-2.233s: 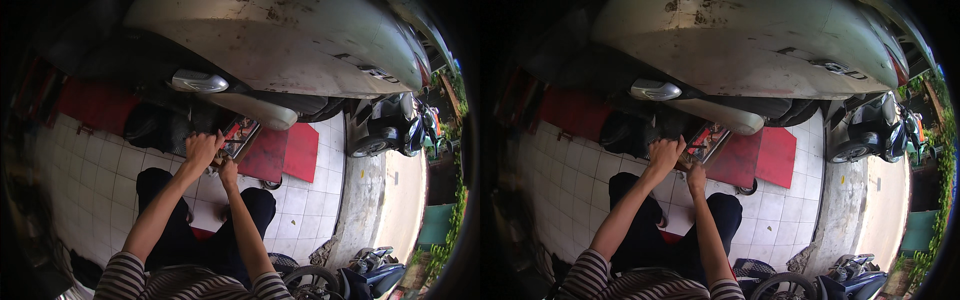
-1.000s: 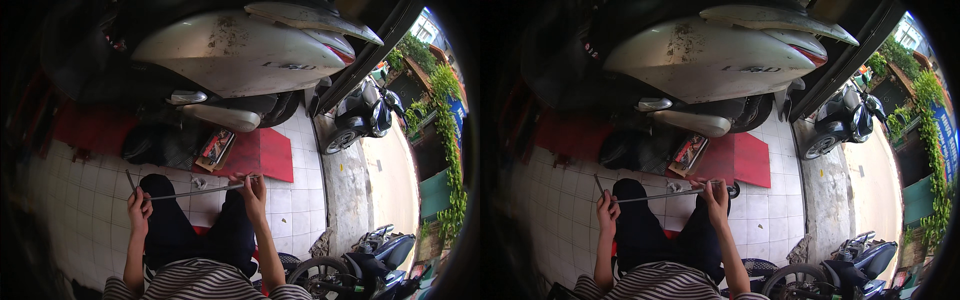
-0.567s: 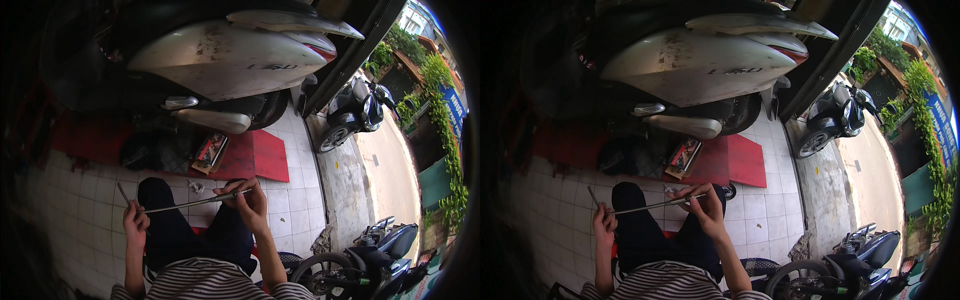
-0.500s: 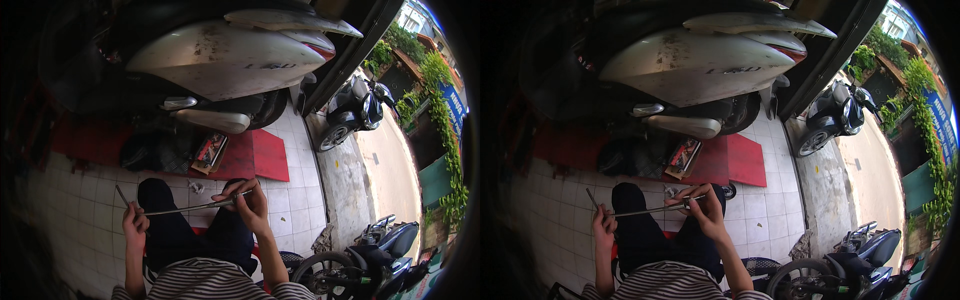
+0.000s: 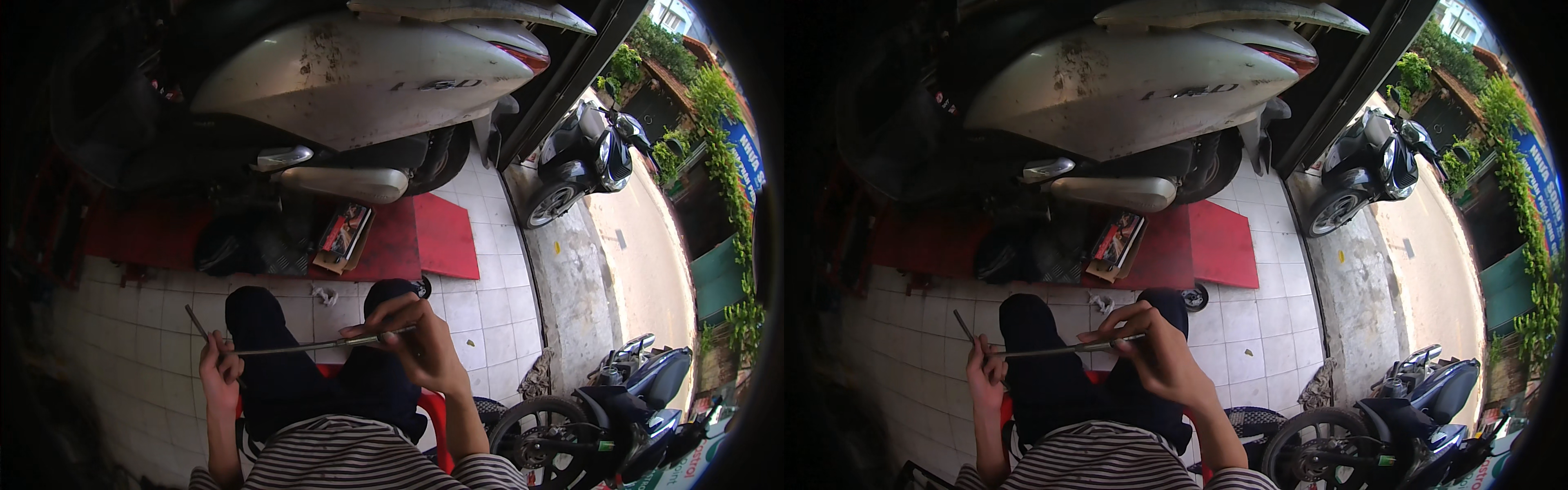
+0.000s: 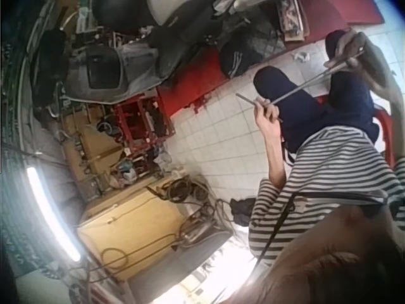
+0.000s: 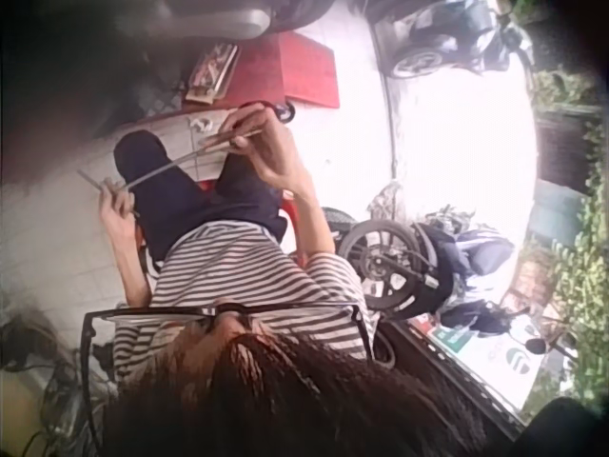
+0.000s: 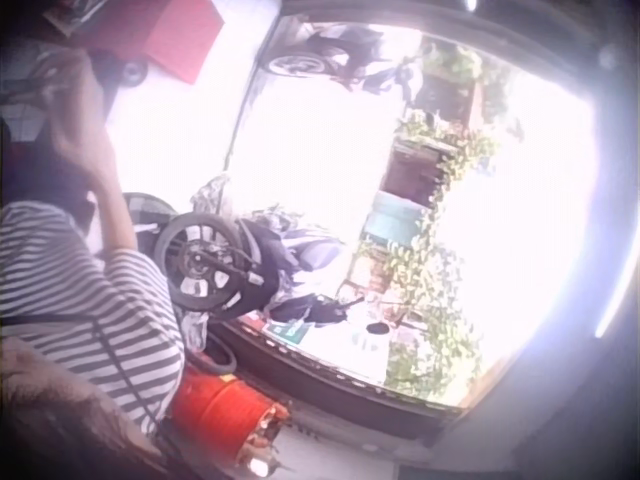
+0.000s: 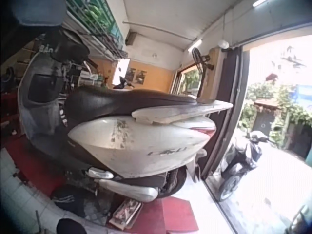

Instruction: The person services a motorcycle transmission by hand, using a T-handle socket wrench to remove a small metal pin or bolt from the assembly, then placing the component into a cardboard box.

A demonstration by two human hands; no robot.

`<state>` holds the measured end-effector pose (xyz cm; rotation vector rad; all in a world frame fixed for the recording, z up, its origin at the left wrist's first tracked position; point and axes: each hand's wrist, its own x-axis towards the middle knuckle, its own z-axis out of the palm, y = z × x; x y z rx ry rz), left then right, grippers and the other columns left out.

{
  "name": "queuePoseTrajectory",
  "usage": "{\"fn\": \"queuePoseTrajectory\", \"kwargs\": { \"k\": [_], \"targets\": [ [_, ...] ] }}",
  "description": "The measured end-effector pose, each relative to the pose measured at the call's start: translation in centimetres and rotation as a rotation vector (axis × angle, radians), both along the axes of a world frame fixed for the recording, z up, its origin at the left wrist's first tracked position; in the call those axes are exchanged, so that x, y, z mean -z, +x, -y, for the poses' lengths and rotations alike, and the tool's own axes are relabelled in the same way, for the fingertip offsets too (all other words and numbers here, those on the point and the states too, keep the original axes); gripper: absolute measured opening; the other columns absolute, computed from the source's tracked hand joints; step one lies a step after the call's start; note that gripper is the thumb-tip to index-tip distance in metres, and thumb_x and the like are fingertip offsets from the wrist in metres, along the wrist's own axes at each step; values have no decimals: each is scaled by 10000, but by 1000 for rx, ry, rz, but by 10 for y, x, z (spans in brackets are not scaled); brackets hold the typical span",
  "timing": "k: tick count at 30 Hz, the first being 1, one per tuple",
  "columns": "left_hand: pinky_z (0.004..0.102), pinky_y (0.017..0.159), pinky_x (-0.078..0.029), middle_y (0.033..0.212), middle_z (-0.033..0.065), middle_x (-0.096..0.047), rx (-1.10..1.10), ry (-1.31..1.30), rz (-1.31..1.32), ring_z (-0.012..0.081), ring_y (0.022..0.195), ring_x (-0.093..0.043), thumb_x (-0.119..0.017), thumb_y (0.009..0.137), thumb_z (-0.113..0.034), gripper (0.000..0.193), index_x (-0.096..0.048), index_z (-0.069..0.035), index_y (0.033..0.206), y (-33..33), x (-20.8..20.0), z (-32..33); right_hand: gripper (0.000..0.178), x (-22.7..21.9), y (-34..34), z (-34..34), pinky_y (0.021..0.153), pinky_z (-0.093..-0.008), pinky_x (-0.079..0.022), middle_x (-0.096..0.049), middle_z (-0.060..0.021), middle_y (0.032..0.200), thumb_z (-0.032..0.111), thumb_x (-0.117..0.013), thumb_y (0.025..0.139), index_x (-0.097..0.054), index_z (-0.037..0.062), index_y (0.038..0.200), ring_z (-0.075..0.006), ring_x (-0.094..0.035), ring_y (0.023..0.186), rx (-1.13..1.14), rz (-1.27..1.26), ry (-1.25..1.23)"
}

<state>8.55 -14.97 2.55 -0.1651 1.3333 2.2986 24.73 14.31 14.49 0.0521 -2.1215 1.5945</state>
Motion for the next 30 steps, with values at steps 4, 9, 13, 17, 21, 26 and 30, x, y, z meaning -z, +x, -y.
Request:
{"fn": "queuePoseTrajectory", "kwargs": {
  "k": [4, 9, 13, 17, 21, 26, 30],
  "targets": [
    [223, 455, -199, 716, -42, -519, 44, 30, -40, 21, 449, -242, -465, 1059, -333, 273, -558, -105, 941, -6, 3, 2, 199, 6, 0, -3, 774, -359, -546, -601, -169, 1086, -136, -546, 884, -469, -3, 1011, -282, -664, 935, 16, 50, -52],
    [223, 453, -200, 710, -41, -514, 11, -2, -6, 24, 450, -244, -458, 1063, -323, 271, -555, -102, 940, -6, 0, -2, 212, 9, -2, -3, 755, -376, -526, -617, -164, 1001, -113, -590, 867, -493, -6, 1022, -318, -652, 882, 88, 61, 100],
    [223, 452, -200, 716, -38, -512, 38, 55, -56, 27, 455, -235, -453, 1065, -320, 266, -568, -95, 981, -8, 4, -1, 239, 8, -2, -11, 747, -377, -515, -619, -164, 980, -91, -627, 848, -515, -16, 1045, -336, -645, 864, 111, 32, 198],
    [230, 468, -207, 722, -32, -494, 17, 53, -138, 39, 465, -230, -432, 1071, -325, 271, -583, -103, 1035, -10, 17, 2, 153, 19, -6, -21, 729, -359, -525, -632, -136, 968, -36, -612, 914, -538, -22, 1047, -261, -660, 837, 170, 74, 97],
    [263, 515, -240, 711, -25, -442, 85, 130, -143, 72, 469, -240, -377, 1079, -341, 300, -573, -120, 1026, 12, 6, -20, 101, 51, -9, -23, 615, -278, -483, -631, -112, 963, 63, -588, 974, -547, -9, 1033, -151, -603, 729, 190, -42, -509],
    [291, 589, -321, 763, 18, -443, 395, 203, -344, 116, 602, -374, -354, 1076, -363, 333, -526, -78, 1060, 40, 19, -35, 95, 98, -17, -42, 539, -197, -366, -602, -65, 926, 148, -563, 1002, -564, 55, 1022, -73, -499, 638, 194, -136, -1167],
    [280, 712, -388, 842, 39, -434, 699, 66, -555, 124, 755, -413, -378, 1075, -321, 377, -449, -26, 1300, 74, 18, -43, 241, 134, -57, -50, 674, -200, -398, -604, -1, 1027, 194, -547, 1010, -601, 56, 1200, -54, -534, 863, 473, -32, -1259]
  ]
}}
